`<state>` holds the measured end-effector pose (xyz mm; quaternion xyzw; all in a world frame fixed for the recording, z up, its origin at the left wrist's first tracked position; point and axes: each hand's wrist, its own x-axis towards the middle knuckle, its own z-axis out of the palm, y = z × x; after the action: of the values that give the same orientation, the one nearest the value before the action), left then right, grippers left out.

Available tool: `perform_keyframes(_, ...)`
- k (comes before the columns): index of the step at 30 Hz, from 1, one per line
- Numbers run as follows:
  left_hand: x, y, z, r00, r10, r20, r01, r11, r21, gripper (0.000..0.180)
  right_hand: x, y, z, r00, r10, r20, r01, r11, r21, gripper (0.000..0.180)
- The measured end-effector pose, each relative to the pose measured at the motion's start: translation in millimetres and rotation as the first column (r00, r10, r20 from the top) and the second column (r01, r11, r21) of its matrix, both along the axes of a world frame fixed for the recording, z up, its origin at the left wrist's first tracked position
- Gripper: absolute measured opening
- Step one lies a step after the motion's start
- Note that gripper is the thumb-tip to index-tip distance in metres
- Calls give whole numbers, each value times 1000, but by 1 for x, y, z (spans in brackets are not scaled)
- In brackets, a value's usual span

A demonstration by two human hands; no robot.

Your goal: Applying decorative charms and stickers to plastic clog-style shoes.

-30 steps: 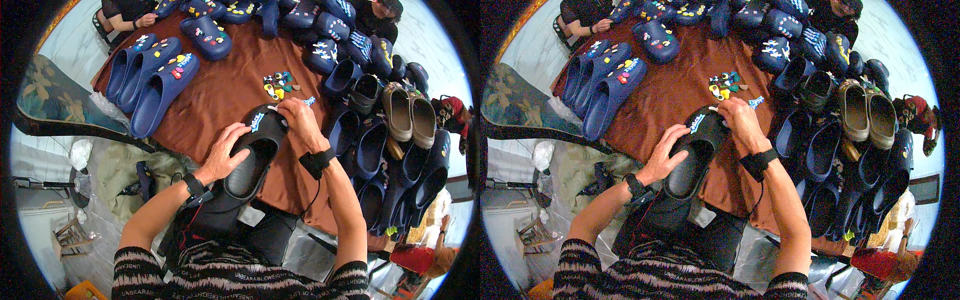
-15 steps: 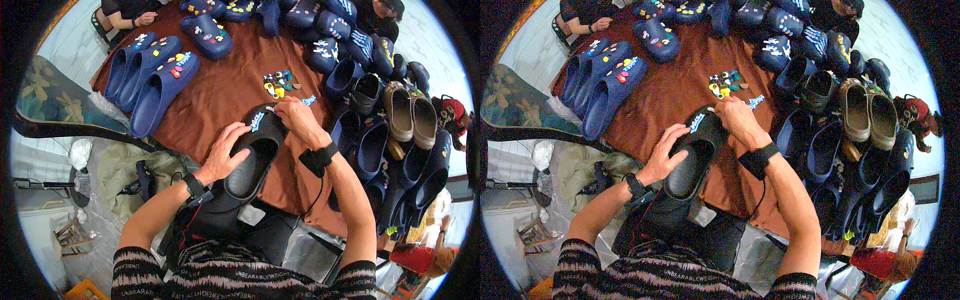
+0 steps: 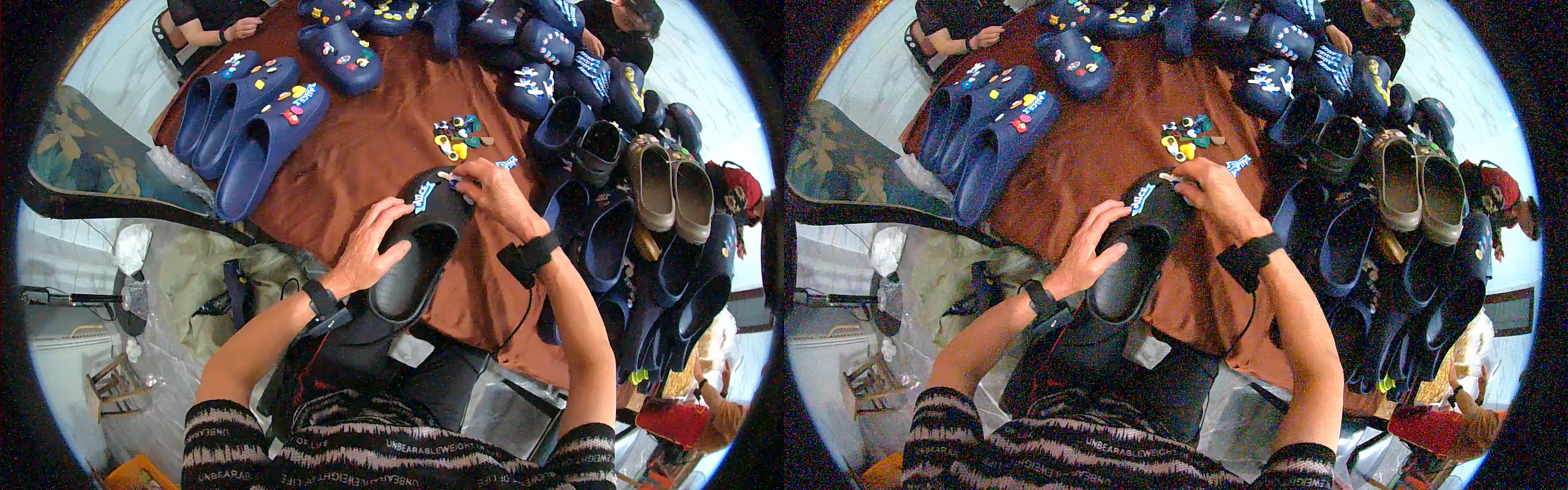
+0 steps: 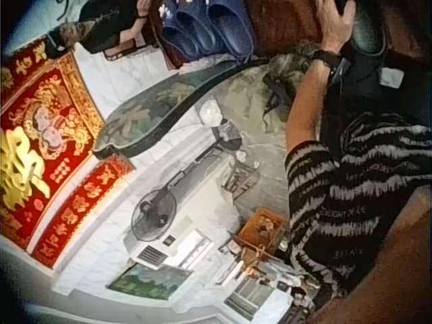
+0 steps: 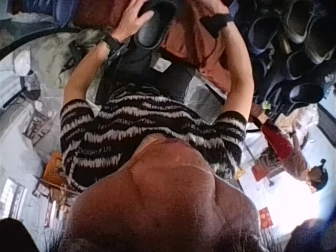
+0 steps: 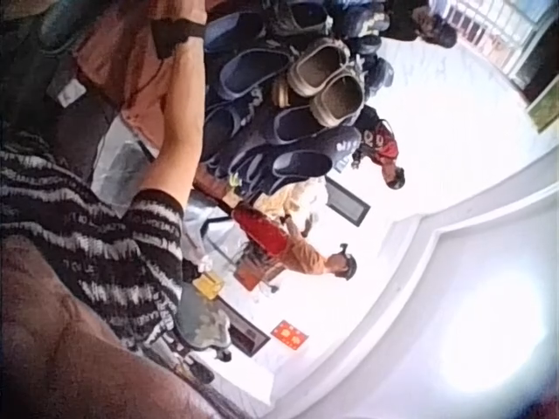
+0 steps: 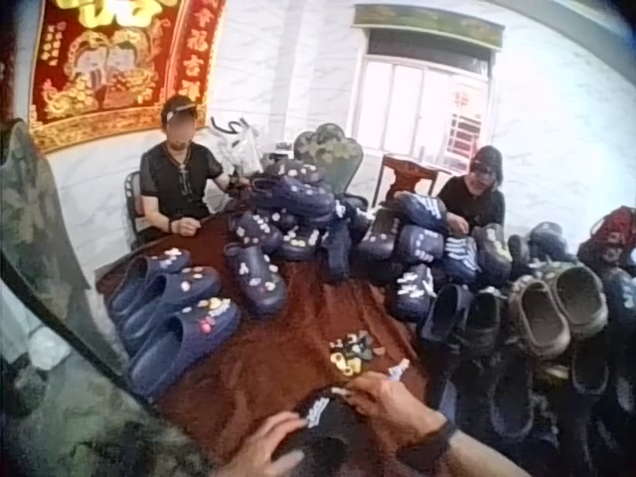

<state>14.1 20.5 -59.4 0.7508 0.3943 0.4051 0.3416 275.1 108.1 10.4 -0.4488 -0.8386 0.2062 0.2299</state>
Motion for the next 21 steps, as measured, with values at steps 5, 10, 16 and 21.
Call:
perform_keyframes(5, -3, -2, -4, 1000, 16, -3, -16, 1000, 16, 53, 13, 2, -2, 966, -188, -179, 168, 978, -123, 22)
perform_keyframes(10, 1, -1, 0, 1000, -4, -6, 4, 1000, -8, 54, 15, -12, -20, 999, -15, -53, 19, 996, 82, 24)
perform_keyframes(16, -3, -2, 2, 1000, -1, -26, 0, 1000, -22, 54, 19, -19, -29, 951, -108, -289, 128, 991, 50, 24)
perform_keyframes(21, 1, -1, 2, 1000, 1, -8, -1, 1000, -30, 54, 56, 4, -48, 754, -605, -255, 541, 793, -280, 23)
